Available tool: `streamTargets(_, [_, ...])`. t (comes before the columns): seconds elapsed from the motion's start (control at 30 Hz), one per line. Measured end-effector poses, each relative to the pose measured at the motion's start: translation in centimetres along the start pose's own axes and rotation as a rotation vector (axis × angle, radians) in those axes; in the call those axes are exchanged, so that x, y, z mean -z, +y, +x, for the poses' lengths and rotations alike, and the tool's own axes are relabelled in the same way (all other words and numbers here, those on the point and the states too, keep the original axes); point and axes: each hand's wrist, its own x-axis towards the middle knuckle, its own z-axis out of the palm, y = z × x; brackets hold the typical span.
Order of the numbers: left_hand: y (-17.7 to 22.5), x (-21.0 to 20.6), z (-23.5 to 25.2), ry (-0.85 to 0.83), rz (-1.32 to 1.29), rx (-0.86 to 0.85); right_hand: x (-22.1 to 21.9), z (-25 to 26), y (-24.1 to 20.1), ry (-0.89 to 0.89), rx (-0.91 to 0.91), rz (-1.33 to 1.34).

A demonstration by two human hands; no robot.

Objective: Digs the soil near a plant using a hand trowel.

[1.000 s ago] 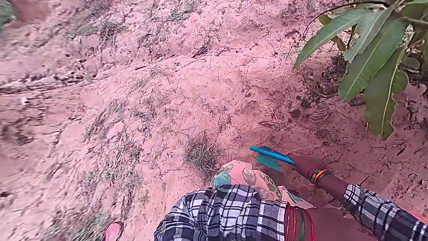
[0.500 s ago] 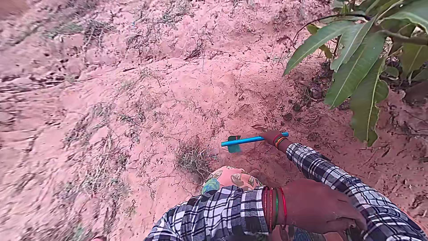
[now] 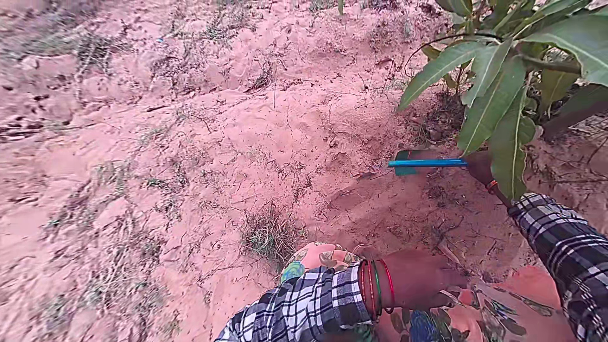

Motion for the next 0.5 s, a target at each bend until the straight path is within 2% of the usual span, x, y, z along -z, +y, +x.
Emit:
streamTargets(0.03, [0.0, -0.1, 0.2, -0.042, 0.015, 0.032, 3.8, 1.3, -4.8, -0.256, -0.165, 0.016])
streamTargets(0.1, [0.0, -0.3, 0.6, -0.132, 0.054, 0.082, 13.3, 7.7, -18.8, -0.767, -0.406, -0.017])
streamTargets(0.17, [0.0, -0.7, 0.9, -0.201, 0.071, 0.129, 16.7, 10.4, -29.8, -0.925, -0.383, 0.058])
streamTargets(0.23, [0.1, -0.9, 0.8, -0.244, 0.067, 0.182, 15.4, 10.0, -36.3, -1.0, -0.289, 0.181])
streamTargets(0.3, [0.0, -1.2, 0.6, -0.268, 0.064, 0.216, 12.6, 9.0, -40.7, -1.075, -0.214, 0.254])
streamTargets(0.37, [0.0, -1.2, 0.7, -0.283, 0.062, 0.233, 10.2, 8.2, -43.1, -1.142, -0.145, 0.27])
streamTargets(0.43, [-0.1, -1.2, 1.0, -0.282, 0.071, 0.251, 8.8, 7.7, -42.9, -1.185, -0.067, 0.226])
streamTargets(0.5, [-0.3, -1.2, 1.2, -0.285, 0.083, 0.292, 8.8, 7.5, -40.1, -1.205, -0.035, 0.154])
